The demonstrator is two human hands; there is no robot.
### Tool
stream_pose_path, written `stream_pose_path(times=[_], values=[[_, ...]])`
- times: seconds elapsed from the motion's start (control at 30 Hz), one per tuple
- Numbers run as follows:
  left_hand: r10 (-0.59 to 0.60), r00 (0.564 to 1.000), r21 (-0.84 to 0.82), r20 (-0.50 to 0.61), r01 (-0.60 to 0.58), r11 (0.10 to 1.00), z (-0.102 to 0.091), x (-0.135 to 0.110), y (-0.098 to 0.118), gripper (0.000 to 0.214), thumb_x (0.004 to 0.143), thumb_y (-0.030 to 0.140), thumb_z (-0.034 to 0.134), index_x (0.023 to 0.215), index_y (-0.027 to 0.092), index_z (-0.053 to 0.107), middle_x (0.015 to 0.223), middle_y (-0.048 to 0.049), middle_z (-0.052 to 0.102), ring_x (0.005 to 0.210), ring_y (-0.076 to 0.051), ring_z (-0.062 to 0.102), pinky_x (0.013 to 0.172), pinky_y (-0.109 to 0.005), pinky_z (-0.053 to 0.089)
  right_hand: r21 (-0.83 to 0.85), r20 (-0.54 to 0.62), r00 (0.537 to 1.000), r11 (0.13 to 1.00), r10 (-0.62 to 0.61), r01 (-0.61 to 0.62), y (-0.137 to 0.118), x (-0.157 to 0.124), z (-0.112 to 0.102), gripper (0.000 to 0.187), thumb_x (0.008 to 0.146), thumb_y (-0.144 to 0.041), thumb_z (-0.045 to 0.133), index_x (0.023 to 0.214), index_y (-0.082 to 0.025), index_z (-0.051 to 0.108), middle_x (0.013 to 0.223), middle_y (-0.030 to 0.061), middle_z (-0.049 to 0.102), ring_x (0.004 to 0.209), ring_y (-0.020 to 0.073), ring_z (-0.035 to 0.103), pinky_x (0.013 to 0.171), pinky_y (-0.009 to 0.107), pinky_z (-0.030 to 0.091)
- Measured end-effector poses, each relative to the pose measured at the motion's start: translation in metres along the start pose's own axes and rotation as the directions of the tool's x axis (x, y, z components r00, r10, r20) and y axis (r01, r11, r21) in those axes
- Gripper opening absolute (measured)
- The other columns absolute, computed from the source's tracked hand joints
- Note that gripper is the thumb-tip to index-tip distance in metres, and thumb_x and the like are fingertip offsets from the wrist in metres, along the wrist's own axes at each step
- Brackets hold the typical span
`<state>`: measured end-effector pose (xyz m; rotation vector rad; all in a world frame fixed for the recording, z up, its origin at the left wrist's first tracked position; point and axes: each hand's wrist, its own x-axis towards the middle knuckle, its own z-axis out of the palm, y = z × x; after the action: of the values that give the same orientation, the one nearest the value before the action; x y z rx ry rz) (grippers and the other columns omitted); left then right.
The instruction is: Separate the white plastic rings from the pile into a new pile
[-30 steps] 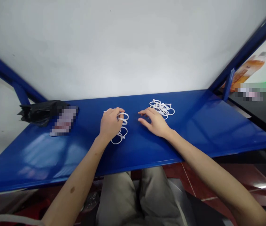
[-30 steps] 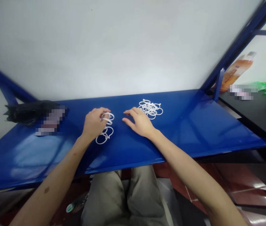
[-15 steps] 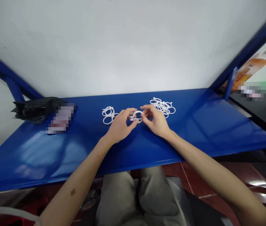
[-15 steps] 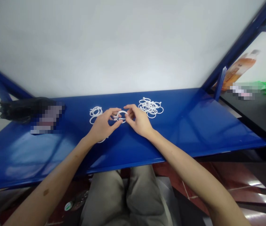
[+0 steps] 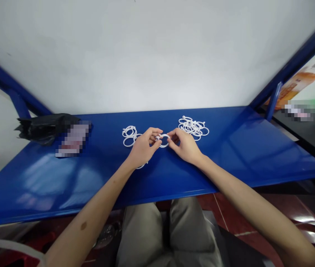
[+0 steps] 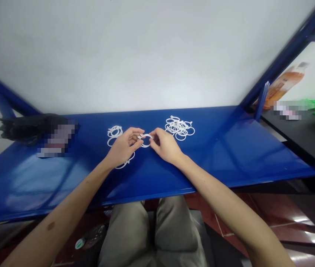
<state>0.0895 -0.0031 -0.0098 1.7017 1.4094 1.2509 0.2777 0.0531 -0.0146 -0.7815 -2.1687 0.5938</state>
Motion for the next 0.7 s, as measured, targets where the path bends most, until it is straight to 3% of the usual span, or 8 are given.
stream_pose_path(times=[0.2, 0.4, 0.53, 0.7], values=[[0.091, 0.996, 0.302, 0.023, -0.094, 0.949, 0.002, -0.002, 0.001, 0.03, 0.085, 0.012, 0.061, 0.114, 0.019, 0.06, 0.11, -0.0056, 0.067, 0.082, -0.014, 0.062, 0.079, -0.033, 0.054, -0.226, 0.037, 0.997, 0.972, -0.062, 0.068, 0.001, -0.002, 0.003, 0.016, 0.095, -0.022, 0.054, 0.103, -0.016, 0.067, 0.098, 0.0093, 0.063, 0.073, 0.0166, 0.061, 0.069, 0.031, 0.052], [0.223, 0.972, 0.511, -0.066, -0.159, 0.844, 0.003, -0.002, 0.002, 0.019, 0.088, 0.021, 0.066, 0.106, 0.019, 0.064, 0.109, -0.0066, 0.069, 0.107, -0.024, 0.058, 0.099, -0.045, 0.045, -0.048, -0.037, 0.999, 0.998, -0.031, 0.029, 0.001, -0.001, 0.002, 0.025, 0.093, -0.017, 0.055, 0.113, -0.02, 0.069, 0.083, 0.003, 0.065, 0.069, 0.0148, 0.06, 0.069, 0.03, 0.052], [0.225, 0.967, 0.429, -0.117, -0.155, 0.89, -0.002, 0.0, 0.007, 0.015, 0.091, 0.024, 0.064, 0.105, 0.023, 0.068, 0.102, -0.0029, 0.073, 0.099, -0.021, 0.06, 0.093, -0.039, 0.048, 0.098, -0.047, 0.999, 0.995, -0.011, 0.015, 0.001, 0.0, 0.002, 0.021, 0.094, -0.021, 0.056, 0.109, -0.021, 0.07, 0.081, 0.0017, 0.066, 0.069, 0.0138, 0.06, 0.067, 0.028, 0.052], [0.183, 0.974, 0.313, -0.135, -0.133, 0.94, -0.006, -0.001, 0.011, 0.009, 0.09, 0.021, 0.064, 0.085, 0.025, 0.071, 0.09, 0.0015, 0.073, 0.086, -0.017, 0.059, 0.083, -0.033, 0.048, 0.21, 0.067, 0.997, 0.978, -0.028, 0.014, 0.002, -0.001, 0.001, 0.017, 0.097, -0.029, 0.057, 0.104, -0.02, 0.07, 0.084, 0.0022, 0.068, 0.068, 0.0131, 0.059, 0.065, 0.026, 0.049]])
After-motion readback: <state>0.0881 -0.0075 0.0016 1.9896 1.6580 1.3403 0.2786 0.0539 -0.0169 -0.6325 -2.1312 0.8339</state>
